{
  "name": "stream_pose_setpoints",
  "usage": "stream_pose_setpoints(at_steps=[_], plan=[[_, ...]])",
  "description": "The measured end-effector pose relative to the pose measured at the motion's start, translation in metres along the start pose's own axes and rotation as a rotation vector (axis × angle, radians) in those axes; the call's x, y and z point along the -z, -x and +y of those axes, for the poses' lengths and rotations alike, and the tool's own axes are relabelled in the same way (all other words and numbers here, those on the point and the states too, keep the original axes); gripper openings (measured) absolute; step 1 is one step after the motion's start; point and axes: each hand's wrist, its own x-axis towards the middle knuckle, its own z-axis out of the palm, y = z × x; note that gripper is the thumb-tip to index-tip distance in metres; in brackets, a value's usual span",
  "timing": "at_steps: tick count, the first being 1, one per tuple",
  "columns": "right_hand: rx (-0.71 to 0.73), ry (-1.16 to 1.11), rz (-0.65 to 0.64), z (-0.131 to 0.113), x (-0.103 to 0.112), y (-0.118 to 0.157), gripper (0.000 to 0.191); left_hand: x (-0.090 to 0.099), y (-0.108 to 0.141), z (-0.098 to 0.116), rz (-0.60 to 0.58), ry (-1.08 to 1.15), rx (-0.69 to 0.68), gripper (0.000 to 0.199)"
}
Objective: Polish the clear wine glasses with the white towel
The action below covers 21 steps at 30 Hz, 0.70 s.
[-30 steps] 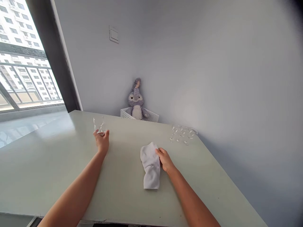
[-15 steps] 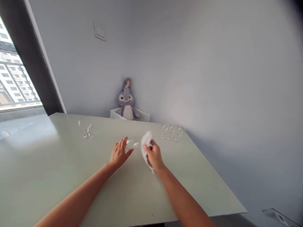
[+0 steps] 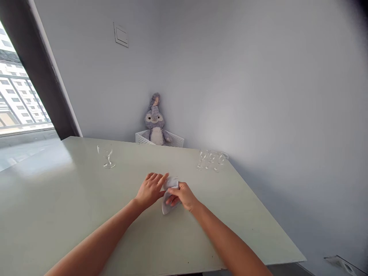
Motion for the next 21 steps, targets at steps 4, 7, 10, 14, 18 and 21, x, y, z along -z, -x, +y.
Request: stream_pose_setpoints(at_steps=[4,7,10,14,18,21], plan=[[-0.055,-0.261,0.017,0.001,0.003,-0.003,0.039,0.008,-0.004,0.006,-0.023,-0.016,-0.008,0.035],[0.011,-0.063,-0.097,-0.011,0.01,0.004,0.044,0.012,-0.003,0.007,-0.161,0.209,0.177,0.043],[0.003,0.113,-0.312,-0.03,0.019,0.017,0.044,0.019,-0.003,0.008,-0.438,0.725,0.364,0.049],[-0.046,0.183,-0.447,-0.045,0.028,0.026,0.038,0.026,-0.006,0.012,-0.689,1.131,0.382,0.06],[-0.017,0.061,-0.136,-0.03,0.027,0.015,0.039,0.022,-0.004,0.015,-0.302,0.562,0.302,0.05],[-0.005,-0.09,0.012,-0.02,0.022,0.012,0.04,0.018,-0.001,0.012,-0.162,0.286,0.197,0.044]])
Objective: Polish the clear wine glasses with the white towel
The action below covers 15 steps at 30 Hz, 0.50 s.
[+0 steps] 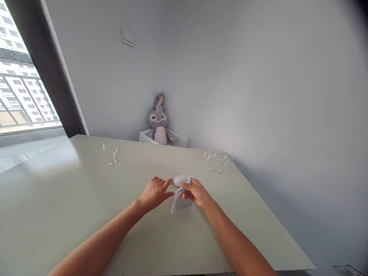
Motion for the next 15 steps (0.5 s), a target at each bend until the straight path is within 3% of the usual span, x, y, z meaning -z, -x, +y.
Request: stream_pose_setpoints(at_steps=[2,6,8,10,13,15], plan=[[0.018,0.043,-0.058,-0.005,-0.003,0.007,0.042,0.002,0.001,-0.004,-0.083,0.104,0.069,0.038],[-0.011,0.274,-0.348,-0.032,0.001,0.03,0.039,0.008,0.001,-0.005,-0.576,0.709,0.155,0.043],[-0.035,0.322,-0.412,-0.04,0.006,0.036,0.035,0.007,0.001,-0.002,-0.723,0.861,0.144,0.048],[-0.026,0.318,-0.353,-0.038,0.009,0.035,0.034,0.003,0.001,0.004,-0.638,0.775,0.152,0.049],[-0.014,0.197,-0.138,-0.02,0.007,0.029,0.039,-0.004,0.003,0.01,-0.229,0.359,0.123,0.042],[-0.012,0.108,-0.036,-0.01,0.003,0.027,0.041,-0.006,0.003,0.011,-0.046,0.134,0.059,0.038]])
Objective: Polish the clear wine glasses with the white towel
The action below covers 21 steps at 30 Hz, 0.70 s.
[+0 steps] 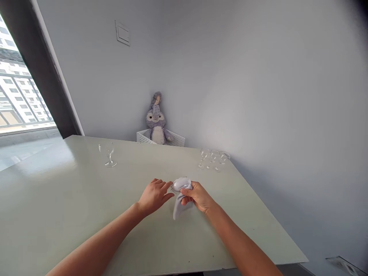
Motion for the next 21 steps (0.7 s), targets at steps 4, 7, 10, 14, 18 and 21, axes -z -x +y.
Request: stream_pose_setpoints(at_steps=[4,7,10,14,18,21], plan=[[0.069,0.198,-0.094,-0.002,-0.007,0.01,0.032,0.007,-0.001,-0.005,-0.141,0.125,0.028,0.035],[0.211,0.598,-0.15,-0.017,-0.001,0.021,0.011,0.014,-0.004,-0.006,-0.47,0.503,0.102,0.04],[0.31,0.882,-0.084,-0.027,0.015,0.026,0.01,0.018,-0.005,-0.007,-0.611,0.693,0.157,0.042],[0.311,0.946,0.2,-0.027,0.036,0.029,0.02,0.019,-0.006,-0.011,-0.459,0.591,0.279,0.043],[0.504,1.151,0.338,-0.025,0.02,0.036,0.037,0.017,-0.007,-0.014,-0.267,0.36,0.412,0.041],[0.635,1.327,0.113,-0.018,-0.013,0.034,0.043,0.008,-0.006,-0.011,-0.181,0.11,0.322,0.025]])
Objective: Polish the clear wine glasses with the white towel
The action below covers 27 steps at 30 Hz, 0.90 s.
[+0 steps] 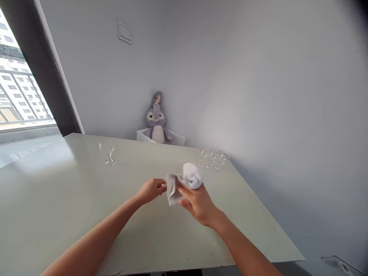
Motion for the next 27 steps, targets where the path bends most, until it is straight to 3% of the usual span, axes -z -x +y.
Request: stream_pose_setpoints(at_steps=[3,7,9,12,15,17,19,21,24,27], plan=[[0.023,0.051,0.008,-0.016,-0.019,-0.014,0.032,-0.011,0.003,0.002,0.107,-0.227,-0.157,0.014],[-0.114,-0.128,0.105,-0.001,-0.026,-0.037,0.023,-0.016,0.006,0.002,0.241,-0.354,-0.331,0.017],[-0.252,-0.406,0.094,0.016,-0.023,-0.047,0.022,-0.016,0.006,0.0,0.291,-0.344,-0.388,0.013],[-0.545,-1.004,0.086,0.036,-0.027,-0.056,0.027,-0.017,0.004,-0.002,0.333,-0.269,-0.37,0.034],[-0.759,-1.554,0.301,0.034,-0.045,-0.061,0.026,-0.02,0.001,-0.004,0.405,-0.175,-0.252,0.045],[-0.717,-1.778,0.394,0.02,-0.059,-0.062,0.03,-0.022,-0.001,-0.005,0.46,-0.118,-0.162,0.045],[-0.596,-1.874,0.393,0.003,-0.073,-0.061,0.037,-0.025,-0.001,-0.005,0.51,-0.079,-0.123,0.045],[-0.52,-1.879,0.393,-0.013,-0.084,-0.061,0.039,-0.03,0.0,-0.003,0.577,-0.064,-0.143,0.046],[-0.524,-1.85,0.432,-0.024,-0.099,-0.058,0.036,-0.038,0.001,0.001,0.674,-0.094,-0.192,0.054],[-0.539,-1.844,0.405,-0.022,-0.106,-0.054,0.035,-0.044,0.003,0.005,0.639,-0.066,-0.215,0.063]])
